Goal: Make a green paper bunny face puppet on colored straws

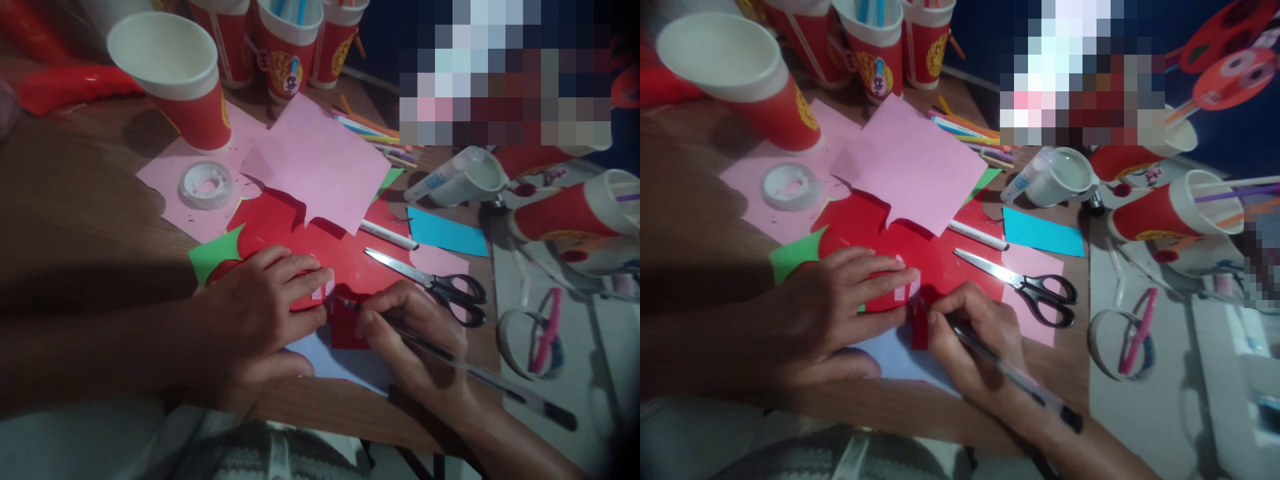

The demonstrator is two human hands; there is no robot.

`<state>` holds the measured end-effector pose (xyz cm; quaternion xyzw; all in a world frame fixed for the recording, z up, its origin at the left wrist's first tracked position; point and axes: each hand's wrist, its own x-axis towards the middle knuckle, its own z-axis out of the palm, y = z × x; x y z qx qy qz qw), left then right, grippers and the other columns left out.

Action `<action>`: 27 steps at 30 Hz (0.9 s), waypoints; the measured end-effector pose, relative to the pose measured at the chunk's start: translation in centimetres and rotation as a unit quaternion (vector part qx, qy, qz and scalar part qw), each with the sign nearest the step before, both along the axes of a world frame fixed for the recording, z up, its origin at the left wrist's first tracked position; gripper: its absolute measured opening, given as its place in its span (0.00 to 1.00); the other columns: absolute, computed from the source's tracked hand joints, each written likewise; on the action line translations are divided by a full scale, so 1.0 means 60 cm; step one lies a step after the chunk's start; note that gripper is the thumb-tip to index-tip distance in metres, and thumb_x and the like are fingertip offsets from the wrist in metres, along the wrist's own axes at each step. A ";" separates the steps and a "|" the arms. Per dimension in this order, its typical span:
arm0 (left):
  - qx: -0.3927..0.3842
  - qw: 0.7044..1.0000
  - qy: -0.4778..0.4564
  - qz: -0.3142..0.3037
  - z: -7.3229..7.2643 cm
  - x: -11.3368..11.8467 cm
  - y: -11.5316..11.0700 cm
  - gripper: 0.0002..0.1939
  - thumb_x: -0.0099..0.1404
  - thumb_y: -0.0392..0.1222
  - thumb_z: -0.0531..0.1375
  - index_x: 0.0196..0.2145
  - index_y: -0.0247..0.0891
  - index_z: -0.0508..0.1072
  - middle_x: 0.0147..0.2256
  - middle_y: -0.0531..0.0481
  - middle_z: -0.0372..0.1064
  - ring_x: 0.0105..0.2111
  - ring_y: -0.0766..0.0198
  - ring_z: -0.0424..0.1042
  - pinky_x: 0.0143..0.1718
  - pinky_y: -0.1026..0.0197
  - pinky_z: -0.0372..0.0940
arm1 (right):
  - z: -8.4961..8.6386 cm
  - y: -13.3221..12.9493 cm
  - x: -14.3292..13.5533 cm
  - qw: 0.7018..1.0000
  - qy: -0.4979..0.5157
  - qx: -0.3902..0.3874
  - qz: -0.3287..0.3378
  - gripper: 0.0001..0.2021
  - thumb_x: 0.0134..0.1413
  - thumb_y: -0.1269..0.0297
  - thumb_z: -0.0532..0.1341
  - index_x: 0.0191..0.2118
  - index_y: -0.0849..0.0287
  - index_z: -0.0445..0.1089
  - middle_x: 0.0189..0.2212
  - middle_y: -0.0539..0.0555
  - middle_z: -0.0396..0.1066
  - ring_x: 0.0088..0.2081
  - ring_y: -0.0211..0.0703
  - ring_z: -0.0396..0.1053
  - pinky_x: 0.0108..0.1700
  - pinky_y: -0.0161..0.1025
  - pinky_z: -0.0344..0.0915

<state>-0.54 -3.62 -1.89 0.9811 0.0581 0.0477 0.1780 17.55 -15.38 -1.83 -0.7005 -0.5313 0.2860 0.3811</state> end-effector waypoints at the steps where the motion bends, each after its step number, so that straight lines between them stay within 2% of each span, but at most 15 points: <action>1: 0.001 1.000 0.000 0.002 0.000 0.000 0.000 0.18 0.61 0.53 0.57 0.41 0.38 0.74 0.55 0.38 0.62 0.53 0.45 0.60 0.49 0.40 0.56 | 0.001 0.000 0.002 1.000 0.014 0.005 -0.018 0.02 0.52 0.67 0.60 0.29 0.56 0.65 0.18 0.46 0.70 0.18 0.34 0.67 0.19 0.29 0.62; 4: 0.006 1.000 -0.006 0.004 -0.002 -0.002 0.000 0.19 0.60 0.54 0.58 0.44 0.39 0.73 0.55 0.38 0.62 0.54 0.44 0.60 0.50 0.41 0.56 | 0.003 0.000 0.009 0.997 0.033 0.055 -0.048 0.04 0.54 0.67 0.59 0.37 0.56 0.66 0.26 0.51 0.74 0.24 0.38 0.72 0.25 0.33 0.69; 6: 0.007 1.000 -0.009 0.006 -0.003 -0.002 -0.001 0.19 0.60 0.54 0.58 0.44 0.40 0.73 0.55 0.38 0.62 0.54 0.44 0.60 0.50 0.40 0.56 | 0.003 -0.001 0.014 0.997 0.018 0.069 -0.024 0.06 0.56 0.67 0.58 0.41 0.55 0.65 0.30 0.52 0.75 0.25 0.38 0.72 0.27 0.35 0.70; 9: 0.006 1.000 -0.010 0.002 -0.004 -0.002 -0.001 0.17 0.60 0.52 0.58 0.40 0.39 0.74 0.56 0.38 0.62 0.54 0.44 0.60 0.50 0.40 0.56 | 0.003 -0.004 0.021 0.992 -0.067 0.073 0.072 0.08 0.58 0.67 0.57 0.43 0.56 0.67 0.34 0.54 0.76 0.28 0.40 0.72 0.29 0.36 0.69; 12: 0.008 1.000 -0.018 -0.002 -0.005 -0.002 -0.002 0.15 0.60 0.52 0.59 0.38 0.39 0.75 0.55 0.38 0.62 0.54 0.44 0.60 0.50 0.39 0.55 | 0.003 -0.005 0.024 0.966 -0.152 0.095 0.184 0.10 0.58 0.66 0.57 0.46 0.58 0.67 0.35 0.54 0.76 0.31 0.40 0.73 0.34 0.36 0.69; 15: 0.011 1.000 -0.026 0.001 -0.005 -0.003 -0.003 0.15 0.60 0.52 0.58 0.36 0.38 0.75 0.55 0.39 0.62 0.53 0.44 0.60 0.50 0.39 0.55 | 0.002 -0.002 0.023 0.948 -0.186 0.105 0.235 0.12 0.59 0.65 0.56 0.48 0.58 0.66 0.35 0.53 0.76 0.29 0.38 0.72 0.34 0.35 0.67; 23: 0.016 0.999 -0.042 -0.008 -0.010 -0.004 0.003 0.16 0.62 0.52 0.56 0.37 0.39 0.75 0.55 0.38 0.63 0.53 0.45 0.60 0.50 0.40 0.55 | -0.004 0.003 0.017 0.919 -0.267 0.131 0.257 0.09 0.56 0.68 0.59 0.44 0.60 0.68 0.28 0.50 0.75 0.24 0.35 0.68 0.28 0.33 0.63; 27: 0.018 0.999 -0.045 -0.010 -0.011 -0.005 0.004 0.14 0.60 0.51 0.58 0.38 0.40 0.75 0.55 0.38 0.62 0.53 0.45 0.60 0.51 0.40 0.55 | -0.003 0.003 0.016 0.921 -0.267 0.126 0.255 0.09 0.57 0.68 0.58 0.44 0.59 0.67 0.28 0.50 0.76 0.24 0.34 0.68 0.28 0.33 0.63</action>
